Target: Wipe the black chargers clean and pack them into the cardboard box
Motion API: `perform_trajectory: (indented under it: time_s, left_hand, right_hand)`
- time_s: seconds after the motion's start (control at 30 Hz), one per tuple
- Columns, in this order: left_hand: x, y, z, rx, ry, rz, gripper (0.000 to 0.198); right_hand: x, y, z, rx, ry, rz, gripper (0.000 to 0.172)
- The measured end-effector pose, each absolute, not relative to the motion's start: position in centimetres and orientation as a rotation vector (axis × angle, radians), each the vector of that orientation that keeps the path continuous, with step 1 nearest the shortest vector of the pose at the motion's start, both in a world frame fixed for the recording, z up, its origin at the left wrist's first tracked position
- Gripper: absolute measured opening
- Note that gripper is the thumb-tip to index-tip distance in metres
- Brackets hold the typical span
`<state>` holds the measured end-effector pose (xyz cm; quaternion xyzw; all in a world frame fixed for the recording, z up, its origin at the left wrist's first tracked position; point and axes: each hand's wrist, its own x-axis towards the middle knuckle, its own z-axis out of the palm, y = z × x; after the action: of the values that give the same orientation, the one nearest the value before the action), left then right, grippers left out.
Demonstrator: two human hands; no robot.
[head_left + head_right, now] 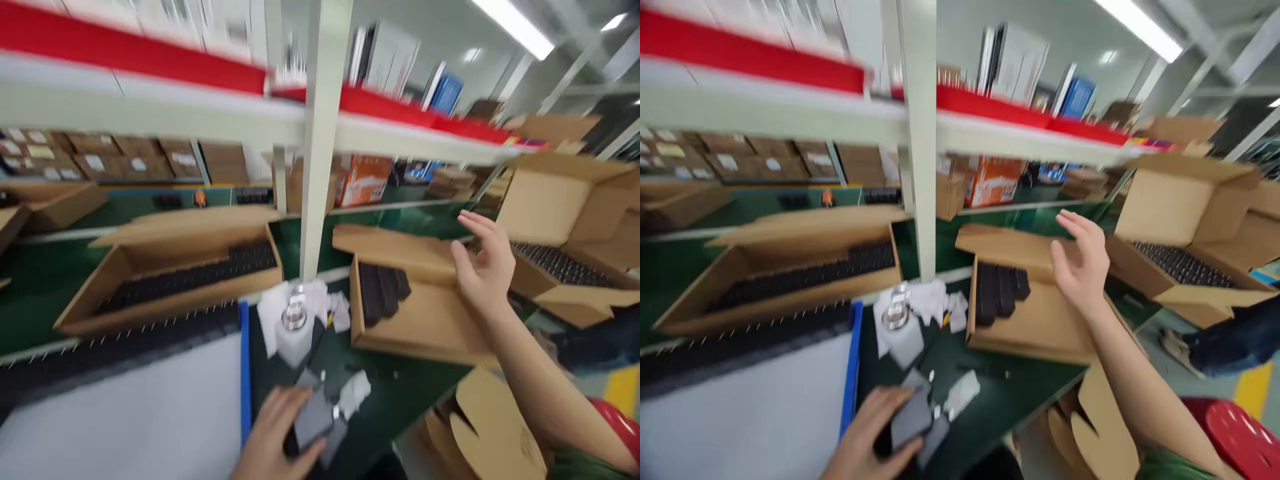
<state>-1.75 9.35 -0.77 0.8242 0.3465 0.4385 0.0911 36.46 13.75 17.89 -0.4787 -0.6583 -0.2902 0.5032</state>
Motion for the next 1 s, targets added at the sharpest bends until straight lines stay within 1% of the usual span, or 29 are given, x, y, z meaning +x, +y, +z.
perform_trajectory:
  time_s: [0.07,0.17,0.23,0.33,0.47,0.57,0.67,0.73,0.9,0.97,1.0]
  left_hand:
    - [-3.4,7.0,0.1,2.365,1.031,1.154,0.036]
    - [-4.1,6.8,1.7,2.206,1.148,1.157,0.037]
    - [-4.1,7.1,2.3,2.133,1.218,1.155,0.038]
    - [-3.7,6.9,2.4,2.137,1.193,1.083,0.042]
    - [-3.1,6.3,1.8,2.233,1.014,0.930,0.050]
    - [-2.8,6.4,1.5,2.248,0.923,0.790,0.054]
    - [-2.9,6.6,1.5,2.196,0.974,0.686,0.057]
    - [-2.9,6.7,1.7,2.172,1.003,0.644,0.058]
    - [-2.9,6.8,1.7,2.203,0.985,0.631,0.060]
    - [-2.9,6.8,1.7,2.220,0.967,0.649,0.060]
    - [-2.9,6.9,1.6,2.226,0.961,0.661,0.061]
  right_hand:
    - [32.5,9.2,12.4,-1.220,-1.748,-0.524,0.046]
    - [27.8,3.9,6.1,-1.250,-1.962,-0.243,0.046]
    - [26.2,1.8,3.3,-1.287,-1.978,-0.086,0.044]
    - [25.5,0.3,0.9,-1.381,-1.869,0.030,0.040]
    - [24.6,0.1,-0.8,-1.461,-1.955,0.078,0.037]
    - [23.1,0.6,-2.2,-1.561,-2.011,-0.053,0.034]
    - [22.0,1.1,-3.0,-1.575,-1.967,-0.142,0.016]
    - [21.7,1.2,-2.8,-1.570,-1.904,-0.097,0.005]
    - [20.7,1.9,0.4,-1.504,-1.499,0.269,0.019]
    - [19.9,2.6,1.7,-1.361,-1.584,0.348,0.018]
    - [19.5,3.0,2.1,-1.273,-1.712,0.360,0.023]
